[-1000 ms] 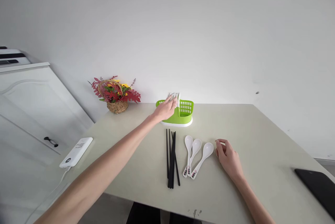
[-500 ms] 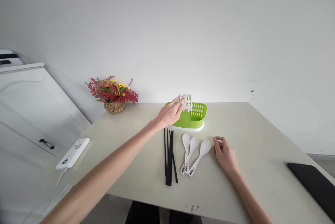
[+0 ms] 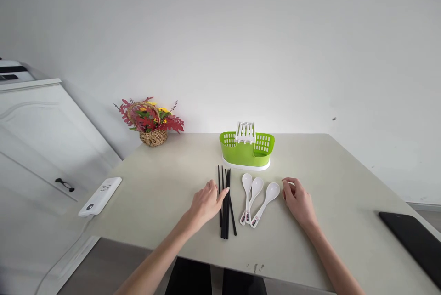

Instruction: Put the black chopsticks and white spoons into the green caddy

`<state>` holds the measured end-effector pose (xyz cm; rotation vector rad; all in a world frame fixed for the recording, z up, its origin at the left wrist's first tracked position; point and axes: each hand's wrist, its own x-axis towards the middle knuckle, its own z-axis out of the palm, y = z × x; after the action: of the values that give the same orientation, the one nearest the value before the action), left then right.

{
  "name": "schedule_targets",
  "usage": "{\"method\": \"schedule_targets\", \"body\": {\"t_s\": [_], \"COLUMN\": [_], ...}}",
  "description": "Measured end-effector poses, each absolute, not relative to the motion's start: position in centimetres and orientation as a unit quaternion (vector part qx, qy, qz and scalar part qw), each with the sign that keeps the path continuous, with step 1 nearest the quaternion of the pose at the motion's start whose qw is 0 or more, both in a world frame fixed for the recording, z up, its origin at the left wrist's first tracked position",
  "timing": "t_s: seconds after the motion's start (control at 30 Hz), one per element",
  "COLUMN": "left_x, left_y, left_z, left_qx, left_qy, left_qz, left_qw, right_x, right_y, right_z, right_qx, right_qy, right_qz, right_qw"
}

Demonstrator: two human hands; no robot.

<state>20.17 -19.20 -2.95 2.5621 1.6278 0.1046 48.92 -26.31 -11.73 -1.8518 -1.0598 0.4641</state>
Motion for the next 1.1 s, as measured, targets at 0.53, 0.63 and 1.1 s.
{"method": "schedule_targets", "body": {"t_s": [0.53, 0.63, 1.1], "left_x": [22.1, 21.6, 17.2], "left_y": [-20.9, -20.5, -19.2], "left_z": [-3.9, -4.1, -3.4], "left_qx": [0.863, 0.861, 0.827], "left_qy": [0.504, 0.507, 0.475], "left_qz": [-0.028, -0.023, 0.155], "left_qw": [0.021, 0.034, 0.260], "right_x": [49.2, 49.2, 49.1], "right_y": [-26.3, -26.3, -26.9], "right_z": [-12.1, -12.2, -10.6], "right_qx": [-0.745, -0.745, -0.733], "right_qy": [-0.434, -0.433, -0.416], "right_qz": [0.182, 0.187, 0.188], "right_qw": [0.473, 0.472, 0.504]}}
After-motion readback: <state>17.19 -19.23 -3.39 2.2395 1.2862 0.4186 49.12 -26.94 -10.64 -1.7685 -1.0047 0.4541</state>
